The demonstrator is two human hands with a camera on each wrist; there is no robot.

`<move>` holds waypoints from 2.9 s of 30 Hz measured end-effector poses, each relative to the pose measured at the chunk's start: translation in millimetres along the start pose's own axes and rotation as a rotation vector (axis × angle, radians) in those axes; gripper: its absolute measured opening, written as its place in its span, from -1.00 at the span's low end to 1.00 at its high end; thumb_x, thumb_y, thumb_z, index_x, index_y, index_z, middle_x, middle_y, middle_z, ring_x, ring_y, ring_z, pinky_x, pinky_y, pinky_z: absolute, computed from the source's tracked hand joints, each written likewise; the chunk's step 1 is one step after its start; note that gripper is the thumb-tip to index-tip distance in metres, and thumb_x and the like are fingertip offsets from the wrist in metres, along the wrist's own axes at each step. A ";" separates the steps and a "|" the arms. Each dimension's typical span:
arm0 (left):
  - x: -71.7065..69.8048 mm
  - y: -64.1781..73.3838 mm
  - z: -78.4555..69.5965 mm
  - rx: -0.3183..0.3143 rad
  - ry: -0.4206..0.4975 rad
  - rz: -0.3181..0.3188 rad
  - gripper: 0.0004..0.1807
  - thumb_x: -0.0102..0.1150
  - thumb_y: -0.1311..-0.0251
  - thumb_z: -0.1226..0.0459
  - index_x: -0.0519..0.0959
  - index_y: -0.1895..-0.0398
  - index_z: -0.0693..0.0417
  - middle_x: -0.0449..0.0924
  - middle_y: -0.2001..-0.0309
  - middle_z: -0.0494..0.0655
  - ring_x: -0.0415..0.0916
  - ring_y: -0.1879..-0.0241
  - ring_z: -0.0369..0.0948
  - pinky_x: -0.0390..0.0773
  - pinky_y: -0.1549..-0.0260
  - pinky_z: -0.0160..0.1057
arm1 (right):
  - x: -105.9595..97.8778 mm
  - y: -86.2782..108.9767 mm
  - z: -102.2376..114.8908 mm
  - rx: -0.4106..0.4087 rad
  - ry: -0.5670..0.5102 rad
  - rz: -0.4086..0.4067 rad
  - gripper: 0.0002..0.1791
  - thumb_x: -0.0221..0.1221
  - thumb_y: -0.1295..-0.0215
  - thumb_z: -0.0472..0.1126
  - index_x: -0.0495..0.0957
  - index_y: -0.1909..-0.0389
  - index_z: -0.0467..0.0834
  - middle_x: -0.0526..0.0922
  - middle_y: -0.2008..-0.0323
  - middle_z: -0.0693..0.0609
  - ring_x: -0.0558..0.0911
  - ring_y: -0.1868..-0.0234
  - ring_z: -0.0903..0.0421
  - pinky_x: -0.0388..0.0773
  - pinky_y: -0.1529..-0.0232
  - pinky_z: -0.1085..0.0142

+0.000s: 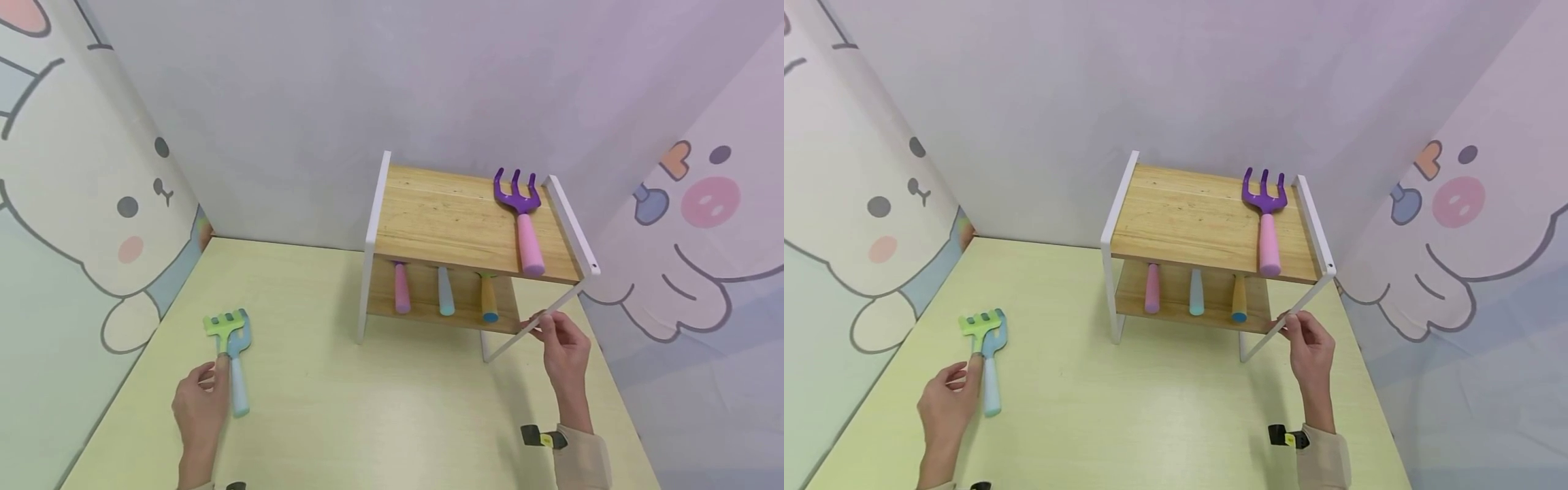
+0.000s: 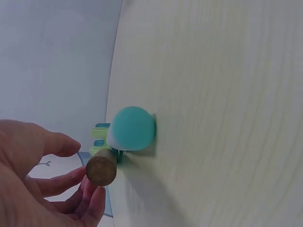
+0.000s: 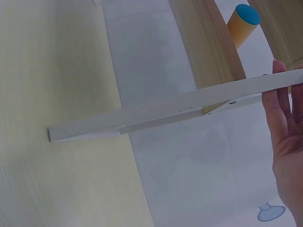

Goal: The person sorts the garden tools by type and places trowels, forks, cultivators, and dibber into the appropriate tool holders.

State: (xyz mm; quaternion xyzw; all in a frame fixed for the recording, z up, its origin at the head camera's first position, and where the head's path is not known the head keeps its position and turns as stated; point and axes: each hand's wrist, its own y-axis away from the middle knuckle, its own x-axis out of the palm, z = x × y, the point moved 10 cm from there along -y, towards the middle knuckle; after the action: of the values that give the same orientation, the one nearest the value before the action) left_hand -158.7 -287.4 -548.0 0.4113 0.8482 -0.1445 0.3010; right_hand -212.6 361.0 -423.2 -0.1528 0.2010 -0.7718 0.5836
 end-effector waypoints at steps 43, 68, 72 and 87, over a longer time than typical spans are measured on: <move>26.5 1.2 31.2 -0.311 0.194 0.457 -0.23 0.13 -0.46 -0.06 0.28 -0.50 0.29 0.38 -0.40 0.33 0.63 0.18 -0.48 0.63 0.16 -0.49 | -2.3 0.6 -4.1 0.027 0.044 -0.014 -0.85 0.02 -0.48 -0.57 0.48 0.13 -0.66 0.74 0.30 0.07 0.79 0.26 0.22 0.68 0.15 0.37; 32.3 20.8 -13.9 -0.280 0.359 0.489 -0.21 0.28 -0.37 -0.05 0.31 -0.50 0.17 0.48 -0.36 0.14 0.59 0.23 -0.60 0.63 0.13 -0.49 | -1.5 0.7 -3.1 0.024 0.053 -0.001 -0.82 0.05 -0.50 -0.51 0.49 0.13 -0.63 0.73 0.29 0.08 0.78 0.25 0.22 0.68 0.14 0.36; 32.4 24.0 -23.0 -0.265 0.374 0.499 -0.23 0.28 -0.39 -0.03 0.30 -0.51 0.16 0.39 -0.42 0.20 0.58 0.21 -0.61 0.62 0.11 -0.51 | 0.0 0.5 -1.9 0.021 0.049 0.006 -0.83 0.04 -0.49 -0.54 0.48 0.11 -0.65 0.74 0.29 0.08 0.79 0.26 0.22 0.68 0.15 0.37; 22.5 30.3 -55.0 -0.178 0.453 0.485 -0.23 0.32 -0.35 -0.01 0.33 -0.49 0.17 0.59 -0.18 -0.25 0.56 0.10 -0.63 0.56 0.07 -0.58 | -1.8 1.1 -3.3 0.024 0.043 -0.015 -0.82 0.06 -0.50 -0.50 0.50 0.15 -0.63 0.72 0.33 0.06 0.79 0.29 0.20 0.70 0.16 0.36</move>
State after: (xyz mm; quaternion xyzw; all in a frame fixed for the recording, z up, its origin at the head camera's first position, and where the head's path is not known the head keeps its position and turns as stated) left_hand -167.3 -227.7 -519.3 0.5950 0.7801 0.1009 0.1651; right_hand -212.8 363.0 -426.6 -0.1305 0.2032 -0.7815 0.5752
